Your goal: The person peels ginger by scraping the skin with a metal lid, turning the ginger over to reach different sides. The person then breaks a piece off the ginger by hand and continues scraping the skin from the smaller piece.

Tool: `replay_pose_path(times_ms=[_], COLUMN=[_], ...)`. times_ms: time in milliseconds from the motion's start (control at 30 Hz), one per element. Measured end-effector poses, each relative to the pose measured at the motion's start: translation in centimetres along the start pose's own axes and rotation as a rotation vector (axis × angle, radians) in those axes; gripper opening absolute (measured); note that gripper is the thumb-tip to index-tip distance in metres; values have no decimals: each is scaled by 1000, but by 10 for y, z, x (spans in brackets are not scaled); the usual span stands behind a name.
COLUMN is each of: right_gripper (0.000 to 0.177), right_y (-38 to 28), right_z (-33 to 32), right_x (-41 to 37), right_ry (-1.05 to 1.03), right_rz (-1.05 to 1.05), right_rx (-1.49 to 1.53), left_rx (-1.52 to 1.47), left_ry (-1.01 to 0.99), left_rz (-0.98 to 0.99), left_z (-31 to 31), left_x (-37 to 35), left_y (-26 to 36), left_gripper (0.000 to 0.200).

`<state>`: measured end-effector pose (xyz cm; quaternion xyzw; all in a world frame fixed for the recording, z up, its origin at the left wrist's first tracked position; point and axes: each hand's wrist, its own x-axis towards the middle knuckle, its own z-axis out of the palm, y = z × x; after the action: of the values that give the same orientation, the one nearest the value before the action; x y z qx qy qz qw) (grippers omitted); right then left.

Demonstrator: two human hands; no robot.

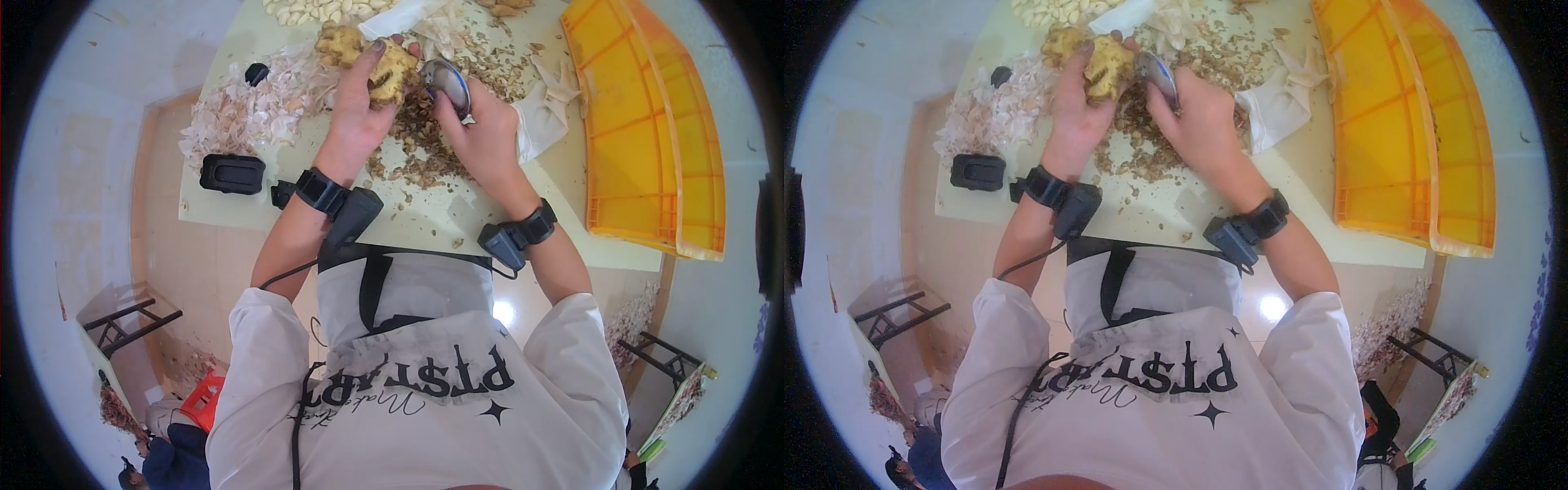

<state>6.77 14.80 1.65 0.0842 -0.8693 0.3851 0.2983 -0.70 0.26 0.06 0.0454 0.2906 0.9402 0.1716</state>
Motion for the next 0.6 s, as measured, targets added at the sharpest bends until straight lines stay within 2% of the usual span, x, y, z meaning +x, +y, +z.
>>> replay_pose_path(times_ms=[167, 267, 467, 600], right_gripper=[23, 20, 19, 18], right_y=[-3, 0, 2, -2], right_z=[6, 9, 17, 13], right_x=[-4, -6, -7, -5], right_ry=[-18, -18, -88, -106], right_rz=[-74, -160, -321, -218], right_rx=[-53, -33, -18, -47], left_rx=[110, 82, 92, 73], left_ry=[35, 103, 102, 107], left_rz=[78, 59, 9, 103], left_z=[-2, -2, 0, -1], left_x=[-1, 0, -2, 0], left_y=[-4, -3, -2, -5], left_gripper=[30, 29, 29, 29])
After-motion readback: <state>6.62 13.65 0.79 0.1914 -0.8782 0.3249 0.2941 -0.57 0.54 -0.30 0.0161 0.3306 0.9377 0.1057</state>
